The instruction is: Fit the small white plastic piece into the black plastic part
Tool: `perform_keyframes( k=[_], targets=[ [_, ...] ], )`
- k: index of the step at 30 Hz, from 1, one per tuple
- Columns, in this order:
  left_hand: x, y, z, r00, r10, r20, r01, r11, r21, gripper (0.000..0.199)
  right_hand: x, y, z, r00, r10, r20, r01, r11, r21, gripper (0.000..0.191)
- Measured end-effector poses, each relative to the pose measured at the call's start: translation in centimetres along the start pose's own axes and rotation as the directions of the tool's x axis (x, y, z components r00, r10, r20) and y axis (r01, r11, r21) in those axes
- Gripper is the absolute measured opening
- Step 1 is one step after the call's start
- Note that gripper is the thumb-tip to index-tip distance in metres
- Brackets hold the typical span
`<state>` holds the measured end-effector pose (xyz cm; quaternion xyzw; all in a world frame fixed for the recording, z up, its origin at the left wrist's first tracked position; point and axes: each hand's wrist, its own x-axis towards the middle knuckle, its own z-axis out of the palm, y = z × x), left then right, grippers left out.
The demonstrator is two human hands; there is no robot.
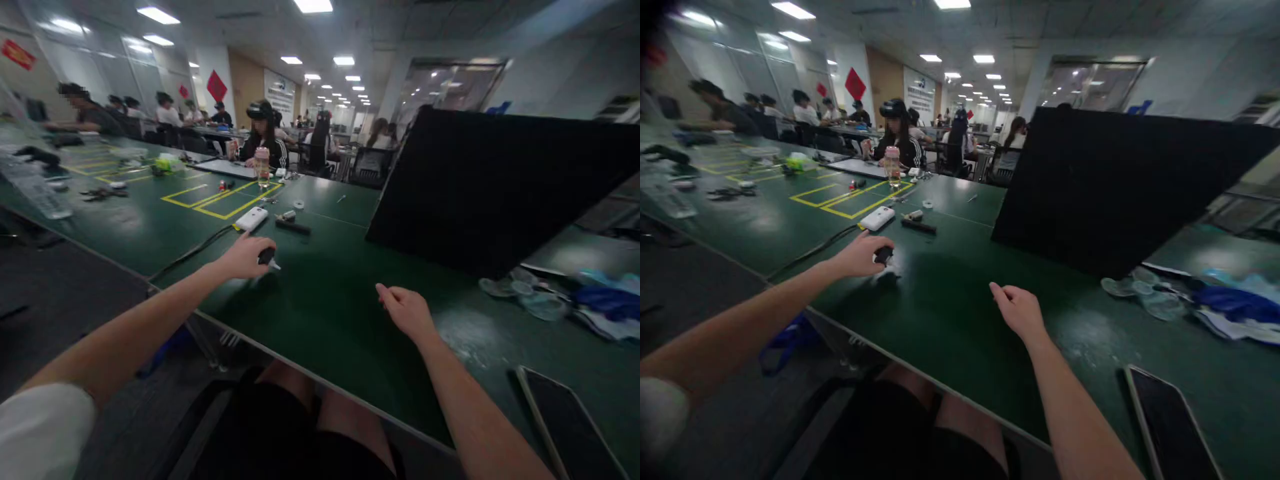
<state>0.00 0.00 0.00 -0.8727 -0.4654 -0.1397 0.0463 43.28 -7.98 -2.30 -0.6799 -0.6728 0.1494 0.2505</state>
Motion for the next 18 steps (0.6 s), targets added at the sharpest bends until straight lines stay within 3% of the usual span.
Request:
perform_keyframes(
  k=[4, 7, 10, 12, 13, 15, 17, 18],
  targets=[
    [-0.3, 0.0, -0.5, 0.989, 0.116, 0.092, -0.128, 0.983, 0.134, 0.046, 0.2, 0.2, 0.2, 0.999, -0.015, 0.041, 0.015, 1.000, -0.002, 0.062],
    [-0.5, -0.6, -0.6, 0.988, 0.136, 0.075, -0.145, 0.982, 0.125, 0.046, 0.2, 0.2, 0.0, 0.997, 0.016, 0.076, -0.015, 1.000, -0.003, 0.063],
    [-0.6, -2.2, -0.3, 0.999, 0.030, -0.015, -0.030, 0.999, -0.010, 0.047, 0.2, 0.3, -0.1, 0.995, 0.043, 0.088, -0.043, 0.999, -0.002, 0.064],
    [-0.6, -3.6, 0.4, 0.985, -0.148, -0.092, 0.131, 0.977, -0.171, 0.049, 0.1, 0.2, -0.1, 0.995, 0.049, 0.086, -0.050, 0.999, 0.001, 0.064],
    [-0.5, -4.2, 1.0, 0.955, -0.266, -0.132, 0.222, 0.934, -0.281, 0.050, 0.1, 0.2, -0.1, 0.995, 0.052, 0.088, -0.053, 0.999, 0.004, 0.063],
    [0.1, -5.0, 2.5, 0.847, -0.498, -0.188, 0.336, 0.774, -0.536, 0.051, 0.1, 0.2, -0.1, 0.993, 0.056, 0.100, -0.057, 0.998, 0.011, 0.062],
    [0.9, -5.1, 4.0, 0.735, -0.655, -0.178, 0.322, 0.567, -0.758, 0.050, 0.0, 0.2, 0.0, 0.993, 0.054, 0.109, -0.056, 0.998, 0.015, 0.061],
    [1.4, -4.8, 4.7, 0.705, -0.694, -0.149, 0.291, 0.474, -0.831, 0.049, 0.0, 0.3, 0.0, 0.993, 0.053, 0.108, -0.055, 0.998, 0.015, 0.060]
  ],
)
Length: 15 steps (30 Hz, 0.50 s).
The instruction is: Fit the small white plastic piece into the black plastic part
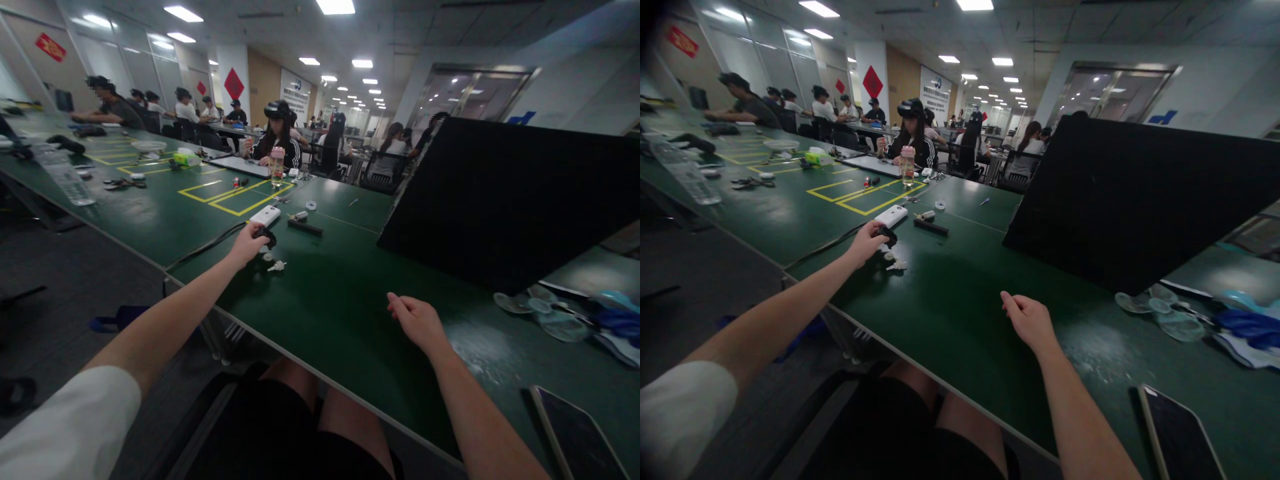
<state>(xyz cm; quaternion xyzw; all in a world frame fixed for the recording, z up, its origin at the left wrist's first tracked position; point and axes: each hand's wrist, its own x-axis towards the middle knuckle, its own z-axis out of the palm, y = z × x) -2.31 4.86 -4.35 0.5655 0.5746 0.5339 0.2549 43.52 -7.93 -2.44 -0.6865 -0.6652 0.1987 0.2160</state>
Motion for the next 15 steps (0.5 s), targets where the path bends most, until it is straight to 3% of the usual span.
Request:
perform_keyframes(
  k=[3, 8, 12, 15],
  targets=[
    [-0.2, 0.1, 2.5, 0.994, -0.100, 0.042, 0.106, 0.979, -0.172, 0.049, 0.0, 0.2, 0.0, 1.000, -0.003, -0.015, 0.003, 1.000, 0.002, 0.060],
    [-2.4, 2.7, 6.8, 0.968, -0.124, 0.217, 0.171, 0.963, -0.210, 0.049, -0.5, -0.5, 0.1, 0.996, -0.091, 0.009, 0.091, 0.996, -0.024, 0.057],
    [-6.3, 5.8, 13.0, 0.943, -0.136, 0.304, 0.238, 0.915, -0.326, 0.051, -1.3, -2.1, 0.6, 0.980, -0.181, 0.080, 0.189, 0.976, -0.111, 0.051],
    [-10.1, 8.4, 18.6, 0.886, -0.150, 0.439, 0.349, 0.839, -0.418, 0.053, -1.9, -3.0, 1.1, 0.984, -0.170, 0.058, 0.178, 0.966, -0.189, 0.068]
  ],
)
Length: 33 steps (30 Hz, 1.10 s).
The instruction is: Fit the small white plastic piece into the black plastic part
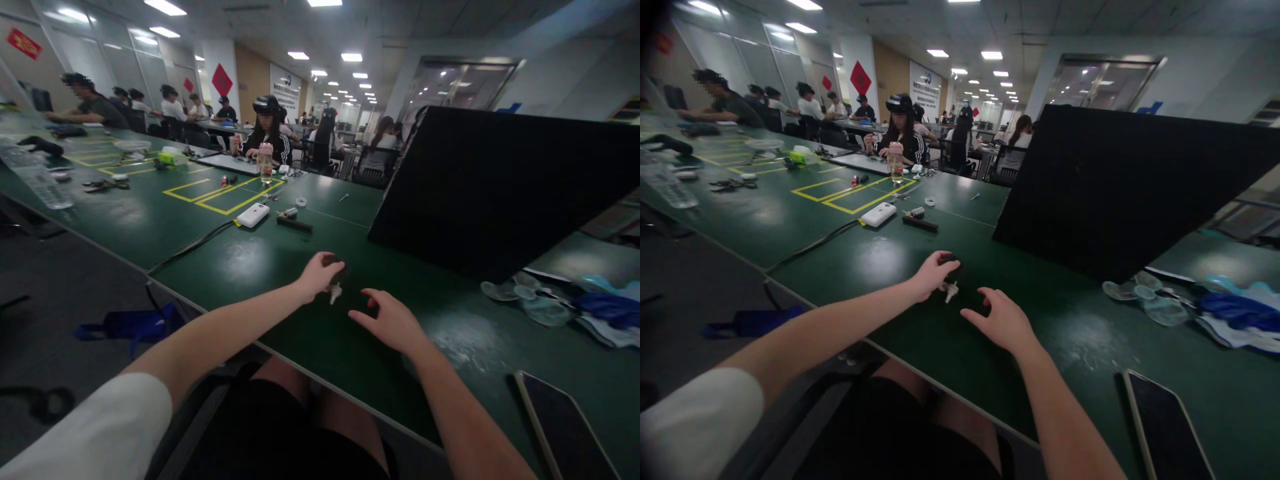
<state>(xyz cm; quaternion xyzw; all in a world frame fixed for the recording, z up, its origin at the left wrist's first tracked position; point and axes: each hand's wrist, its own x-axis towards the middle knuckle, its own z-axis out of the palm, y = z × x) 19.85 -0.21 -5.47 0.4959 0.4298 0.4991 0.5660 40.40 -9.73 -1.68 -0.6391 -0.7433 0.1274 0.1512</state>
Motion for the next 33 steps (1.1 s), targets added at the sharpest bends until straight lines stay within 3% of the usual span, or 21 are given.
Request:
perform_keyframes(
  k=[3, 5, 7, 10, 14, 19, 27, 31, 33],
  targets=[
    [-1.6, -0.8, 4.6, 0.996, -0.058, 0.069, 0.066, 0.992, -0.110, 0.052, -0.3, -0.1, 0.1, 1.000, -0.008, -0.009, 0.008, 1.000, -0.023, 0.064],
    [-2.3, -0.8, 5.4, 0.994, -0.064, 0.090, 0.077, 0.986, -0.149, 0.051, -0.3, 0.2, 0.0, 0.999, -0.035, 0.030, 0.036, 0.999, -0.030, 0.046],
    [-2.4, -0.4, 4.7, 0.996, -0.033, 0.084, 0.046, 0.985, -0.164, 0.051, -0.3, 0.5, -0.1, 0.996, -0.054, 0.071, 0.056, 0.998, -0.037, 0.036],
    [-1.7, 0.6, 2.6, 0.998, 0.055, 0.031, -0.051, 0.991, -0.121, 0.052, -0.1, 0.8, -0.3, 0.996, -0.048, 0.081, 0.052, 0.997, -0.050, 0.037],
    [-1.1, 1.7, 1.0, 0.985, 0.172, 0.025, -0.174, 0.978, 0.115, 0.053, 0.0, 1.1, -0.7, 0.997, -0.023, 0.068, 0.028, 0.997, -0.076, 0.035],
    [-2.0, 2.0, 1.1, 0.967, 0.211, 0.143, -0.254, 0.844, 0.473, 0.054, 0.3, 2.2, -0.9, 1.000, 0.017, -0.005, -0.017, 1.000, -0.009, 0.028],
    [-2.5, 2.1, 1.2, 0.928, 0.217, 0.302, -0.365, 0.688, 0.627, 0.054, 0.4, 2.8, -0.7, 0.977, 0.120, -0.177, -0.093, 0.984, 0.151, 0.027],
    [-2.7, 2.0, 1.2, 0.884, 0.225, 0.410, -0.459, 0.586, 0.668, 0.052, -0.1, 1.8, -1.1, 0.944, 0.081, -0.319, -0.011, 0.976, 0.218, 0.027],
    [-2.9, 2.0, 1.3, 0.860, 0.217, 0.462, -0.496, 0.567, 0.657, 0.051, -0.2, 1.2, -1.0, 0.943, 0.017, -0.333, 0.055, 0.978, 0.204, 0.027]
  ],
)
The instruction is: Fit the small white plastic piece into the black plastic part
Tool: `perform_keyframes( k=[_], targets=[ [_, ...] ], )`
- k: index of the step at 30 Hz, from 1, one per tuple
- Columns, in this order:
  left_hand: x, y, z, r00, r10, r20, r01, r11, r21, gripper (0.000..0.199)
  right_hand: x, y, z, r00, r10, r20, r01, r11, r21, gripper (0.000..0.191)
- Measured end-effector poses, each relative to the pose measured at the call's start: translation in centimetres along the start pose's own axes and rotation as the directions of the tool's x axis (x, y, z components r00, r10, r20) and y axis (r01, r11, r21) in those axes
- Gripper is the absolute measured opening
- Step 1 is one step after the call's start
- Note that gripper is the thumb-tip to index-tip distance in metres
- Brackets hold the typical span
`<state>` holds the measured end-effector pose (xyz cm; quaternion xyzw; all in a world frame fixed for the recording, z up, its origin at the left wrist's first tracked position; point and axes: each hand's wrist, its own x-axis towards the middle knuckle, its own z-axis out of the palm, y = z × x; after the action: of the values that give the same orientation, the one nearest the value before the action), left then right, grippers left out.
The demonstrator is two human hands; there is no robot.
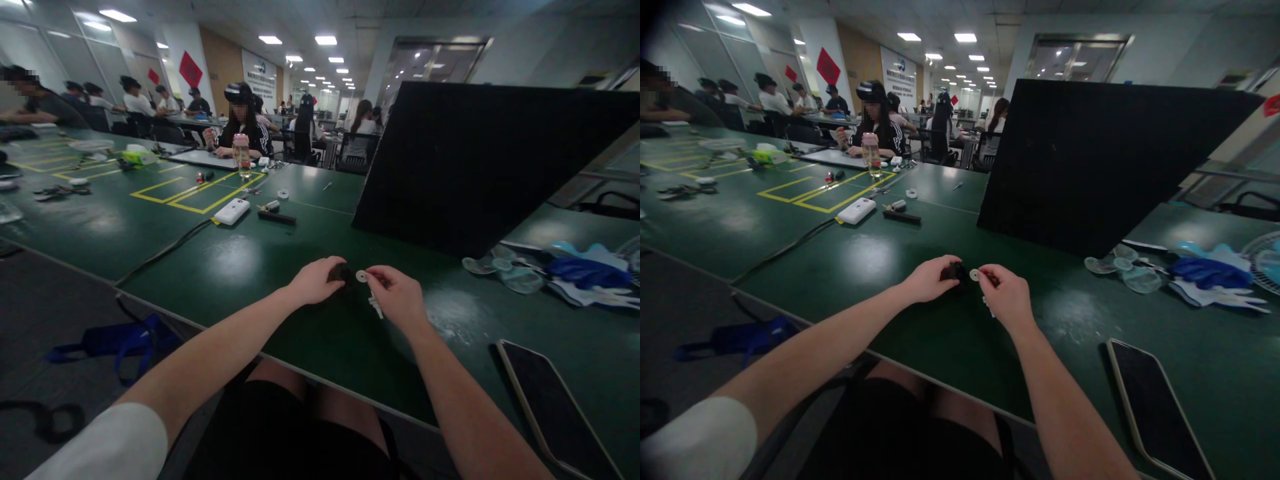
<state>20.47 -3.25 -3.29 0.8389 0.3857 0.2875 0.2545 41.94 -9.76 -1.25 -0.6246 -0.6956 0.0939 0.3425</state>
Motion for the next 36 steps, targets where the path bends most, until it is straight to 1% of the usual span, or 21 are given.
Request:
perform_keyframes(
  k=[4, 5, 7, 9, 12, 15, 17, 18, 20, 21, 23, 25, 27, 29, 32, 34, 36],
  targets=[
    [-0.2, 0.3, 0.2, 0.999, 0.030, 0.031, -0.030, 0.999, -0.015, 0.049, -0.1, -0.6, 0.7, 0.987, -0.134, 0.092, 0.136, 0.991, -0.016, 0.023],
    [-0.3, 0.4, 0.2, 0.999, 0.030, 0.034, -0.030, 0.999, -0.020, 0.049, -0.1, -0.6, 0.8, 0.982, -0.159, 0.097, 0.162, 0.986, -0.023, 0.023],
    [-0.3, 0.6, 0.1, 0.999, 0.025, 0.046, -0.023, 0.999, -0.030, 0.048, -0.1, -0.7, 1.0, 0.979, -0.190, 0.076, 0.194, 0.980, -0.052, 0.023],
    [-0.4, 0.7, 0.1, 0.997, 0.024, 0.075, -0.021, 0.999, -0.041, 0.048, -0.1, -0.7, 1.0, 0.981, -0.187, 0.043, 0.191, 0.976, -0.102, 0.021],
    [-0.4, 0.9, 0.0, 0.995, 0.022, 0.100, -0.017, 0.999, -0.045, 0.048, -0.2, -0.8, 0.9, 0.990, -0.137, 0.029, 0.140, 0.978, -0.153, 0.023],
    [-0.3, 0.9, 0.1, 0.997, -0.002, 0.080, 0.004, 1.000, -0.024, 0.049, 0.0, -0.7, 0.3, 0.995, -0.095, 0.003, 0.094, 0.980, -0.175, 0.027],
    [-0.3, 0.7, 0.1, 0.998, -0.023, 0.059, 0.024, 1.000, -0.007, 0.049, 0.4, -0.2, -0.4, 0.999, -0.030, -0.018, 0.025, 0.975, -0.222, 0.032],
    [-0.3, 0.7, 0.1, 0.998, -0.033, 0.047, 0.033, 0.999, 0.001, 0.049, 0.6, 0.1, -0.7, 1.000, 0.027, -0.009, -0.029, 0.968, -0.250, 0.035],
    [-0.3, 0.5, 0.1, 0.999, -0.046, 0.025, 0.045, 0.999, 0.017, 0.049, 1.1, 0.9, -1.3, 0.984, 0.170, 0.057, -0.146, 0.944, -0.297, 0.046],
    [-0.2, 0.4, 0.1, 0.999, -0.053, 0.011, 0.053, 0.998, 0.028, 0.049, 1.3, 1.3, -1.6, 0.966, 0.234, 0.114, -0.189, 0.931, -0.312, 0.052],
    [-0.1, 0.1, 0.0, 0.997, -0.073, -0.022, 0.074, 0.996, 0.056, 0.048, 1.4, 2.1, -1.8, 0.923, 0.296, 0.245, -0.210, 0.923, -0.323, 0.059],
    [0.0, -0.2, 0.0, 0.994, -0.099, -0.056, 0.103, 0.992, 0.075, 0.049, 1.3, 2.5, -1.8, 0.896, 0.276, 0.347, -0.166, 0.935, -0.313, 0.054],
    [0.1, -0.3, 0.0, 0.991, -0.115, -0.074, 0.121, 0.990, 0.076, 0.049, 1.0, 2.5, -1.5, 0.898, 0.218, 0.382, -0.120, 0.957, -0.264, 0.047],
    [0.1, -0.2, -0.1, 0.993, -0.102, -0.064, 0.106, 0.992, 0.064, 0.049, 0.7, 2.1, -1.0, 0.926, 0.173, 0.336, -0.113, 0.975, -0.190, 0.044],
    [0.0, 0.3, -0.2, 0.999, -0.010, -0.033, 0.011, 0.999, 0.048, 0.046, 0.2, 0.9, -0.2, 0.966, 0.115, 0.231, -0.101, 0.992, -0.074, 0.042],
    [-0.2, 0.6, -0.3, 0.998, 0.056, -0.026, -0.055, 0.997, 0.052, 0.044, 0.0, 0.1, 0.2, 0.976, 0.074, 0.205, -0.071, 0.997, -0.024, 0.040],
    [-0.3, 0.8, -0.3, 0.995, 0.093, -0.030, -0.090, 0.994, 0.068, 0.045, -0.1, -0.4, 0.4, 0.978, 0.049, 0.200, -0.052, 0.999, 0.006, 0.044]
  ],
)
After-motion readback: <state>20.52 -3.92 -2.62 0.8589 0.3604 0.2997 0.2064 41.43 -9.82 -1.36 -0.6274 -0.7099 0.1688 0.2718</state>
